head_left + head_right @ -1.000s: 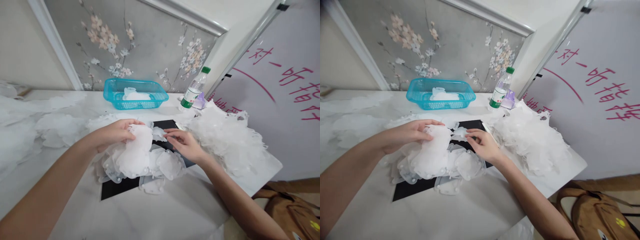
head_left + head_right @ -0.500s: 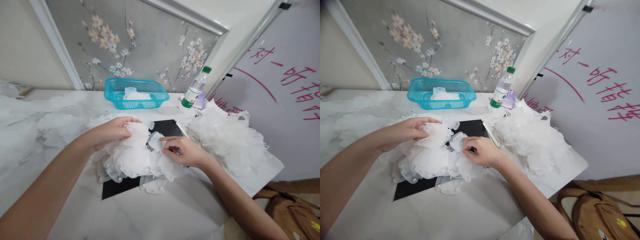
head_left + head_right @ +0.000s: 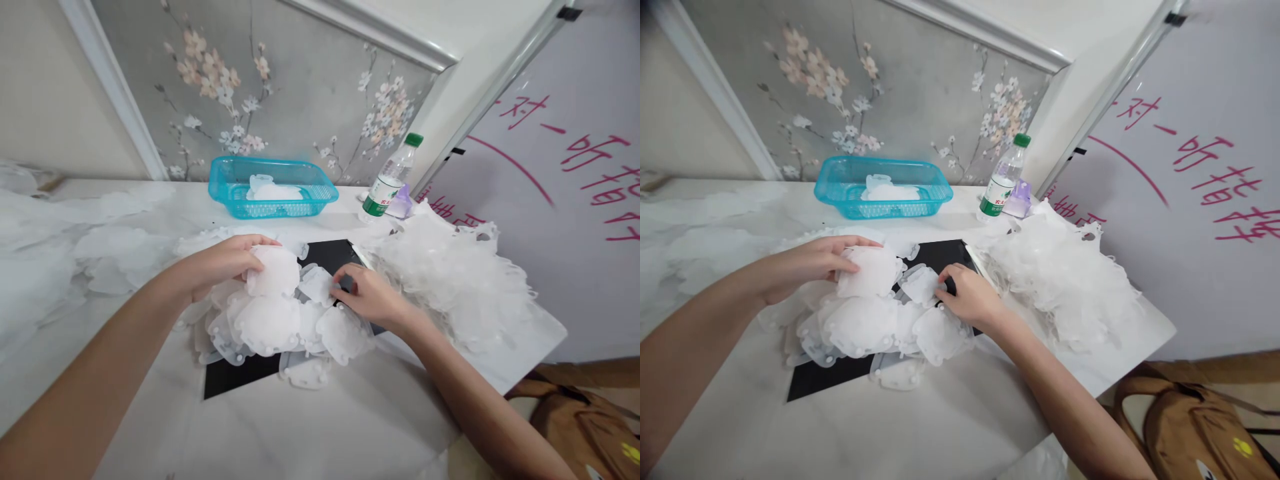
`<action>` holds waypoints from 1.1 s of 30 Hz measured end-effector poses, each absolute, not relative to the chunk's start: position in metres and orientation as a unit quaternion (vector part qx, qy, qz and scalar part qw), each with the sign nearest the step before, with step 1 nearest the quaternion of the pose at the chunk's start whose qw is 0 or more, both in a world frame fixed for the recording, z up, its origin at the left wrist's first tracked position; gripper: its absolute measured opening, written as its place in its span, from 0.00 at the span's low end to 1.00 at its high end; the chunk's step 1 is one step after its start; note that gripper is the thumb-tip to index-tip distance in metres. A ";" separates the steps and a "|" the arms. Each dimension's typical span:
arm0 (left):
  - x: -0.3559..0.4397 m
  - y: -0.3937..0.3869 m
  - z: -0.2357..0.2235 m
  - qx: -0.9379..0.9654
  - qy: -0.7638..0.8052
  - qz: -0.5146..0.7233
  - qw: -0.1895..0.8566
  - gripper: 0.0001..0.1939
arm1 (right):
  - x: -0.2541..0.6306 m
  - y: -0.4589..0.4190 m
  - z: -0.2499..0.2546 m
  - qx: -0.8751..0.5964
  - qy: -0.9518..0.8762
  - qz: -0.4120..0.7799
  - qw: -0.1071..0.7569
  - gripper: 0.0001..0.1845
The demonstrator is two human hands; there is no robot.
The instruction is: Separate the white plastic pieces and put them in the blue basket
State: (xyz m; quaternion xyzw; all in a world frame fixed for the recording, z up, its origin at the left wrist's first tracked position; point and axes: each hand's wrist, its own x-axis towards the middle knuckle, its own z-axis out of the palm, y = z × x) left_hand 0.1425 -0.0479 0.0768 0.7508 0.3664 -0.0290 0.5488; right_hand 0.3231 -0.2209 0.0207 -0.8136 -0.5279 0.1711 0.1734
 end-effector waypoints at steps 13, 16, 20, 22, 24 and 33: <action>0.142 -0.048 0.078 0.757 0.364 -0.032 0.541 0.31 | 0.326 -0.222 0.015 -0.755 -0.443 0.283 0.392 0.16; 0.143 -0.048 0.078 0.753 0.358 -0.035 0.550 0.31 | 0.320 -0.221 0.024 -0.734 -0.391 0.364 0.420 0.16; 0.143 -0.049 0.079 0.753 0.353 -0.037 0.555 0.30 | 0.318 -0.222 0.030 -0.700 -0.392 0.393 0.450 0.23; 0.142 -0.049 0.079 0.755 0.355 -0.031 0.551 0.31 | 0.318 -0.223 0.031 -0.695 -0.411 0.387 0.447 0.26; 0.141 -0.049 0.078 0.759 0.346 -0.023 0.551 0.31 | 0.318 -0.225 0.031 -0.701 -0.424 0.387 0.422 0.27; 0.143 -0.047 0.076 0.752 0.315 -0.048 0.577 0.20 | 0.329 -0.229 0.034 -0.631 -0.329 0.413 0.569 0.20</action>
